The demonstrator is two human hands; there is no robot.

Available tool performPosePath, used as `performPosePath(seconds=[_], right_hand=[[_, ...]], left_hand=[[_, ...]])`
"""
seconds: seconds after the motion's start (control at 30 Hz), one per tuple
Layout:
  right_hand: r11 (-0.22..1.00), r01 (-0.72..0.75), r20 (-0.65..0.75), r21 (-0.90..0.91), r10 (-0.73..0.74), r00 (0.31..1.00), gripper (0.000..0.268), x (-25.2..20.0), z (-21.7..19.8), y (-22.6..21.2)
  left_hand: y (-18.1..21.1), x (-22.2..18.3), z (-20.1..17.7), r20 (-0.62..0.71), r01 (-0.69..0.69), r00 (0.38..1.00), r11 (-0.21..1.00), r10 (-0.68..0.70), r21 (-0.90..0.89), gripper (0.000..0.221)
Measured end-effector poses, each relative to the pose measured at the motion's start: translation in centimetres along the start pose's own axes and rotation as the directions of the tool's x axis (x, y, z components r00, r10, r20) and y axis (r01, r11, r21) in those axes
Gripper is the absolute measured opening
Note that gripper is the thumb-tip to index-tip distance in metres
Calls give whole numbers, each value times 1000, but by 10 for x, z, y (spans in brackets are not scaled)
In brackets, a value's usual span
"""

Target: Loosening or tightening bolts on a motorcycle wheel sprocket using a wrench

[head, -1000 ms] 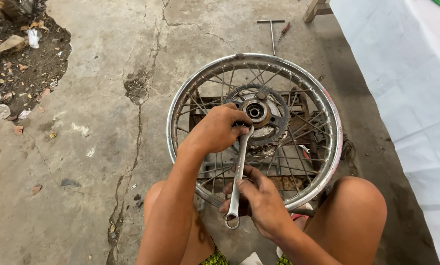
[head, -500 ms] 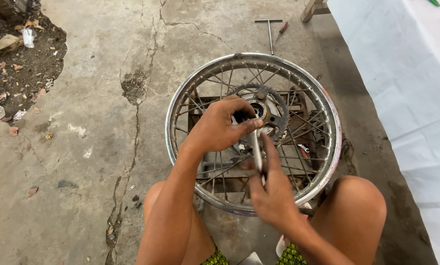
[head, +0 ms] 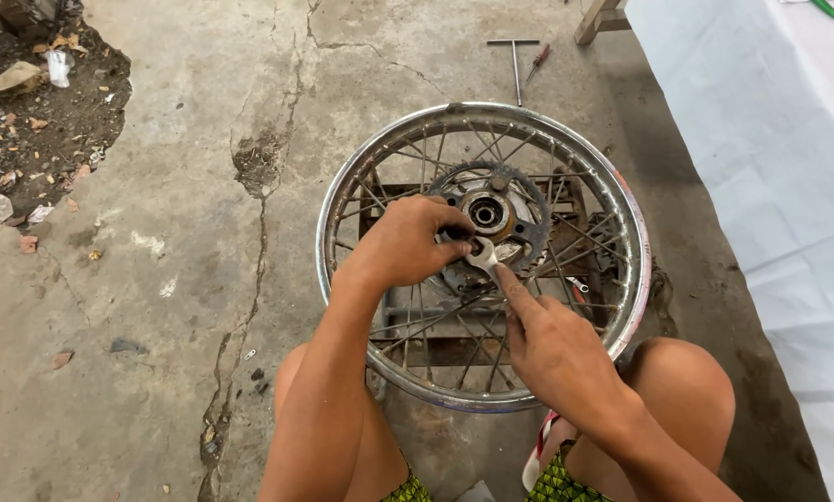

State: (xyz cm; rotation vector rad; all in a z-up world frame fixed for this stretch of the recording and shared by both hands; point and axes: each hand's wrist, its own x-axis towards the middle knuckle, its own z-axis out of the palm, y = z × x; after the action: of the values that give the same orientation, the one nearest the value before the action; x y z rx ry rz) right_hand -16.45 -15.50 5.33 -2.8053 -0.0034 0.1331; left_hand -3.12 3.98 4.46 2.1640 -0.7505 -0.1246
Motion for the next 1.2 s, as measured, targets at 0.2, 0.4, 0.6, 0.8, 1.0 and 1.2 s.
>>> performPosePath(seconds=[0.2,0.4,0.6,0.8,1.0,1.2], right_hand=[[999,6,115,-42,-1,993,59,3,-1,-8],[988,106,104,-112,-95,990,55,13,-1,12],[981,154,168,-121,-133,977,57,31,-14,39],[944,329,48,12,-329,943,48,38,-16,56],[906,423,24,13,-423,906,47,44,-19,62],[991,51,185,120,-73,980,52,27,-40,26]], left_hand=[[-1,0,2,90,52,995,999,-52,4,28],[-3,2,4,108,63,992,998,-63,8,27],[-6,4,7,118,84,989,996,-87,29,19],[-6,2,6,124,78,989,997,-78,8,19],[-6,3,4,136,73,988,997,-73,1,19],[9,-5,-13,113,85,991,991,-73,-105,21]])
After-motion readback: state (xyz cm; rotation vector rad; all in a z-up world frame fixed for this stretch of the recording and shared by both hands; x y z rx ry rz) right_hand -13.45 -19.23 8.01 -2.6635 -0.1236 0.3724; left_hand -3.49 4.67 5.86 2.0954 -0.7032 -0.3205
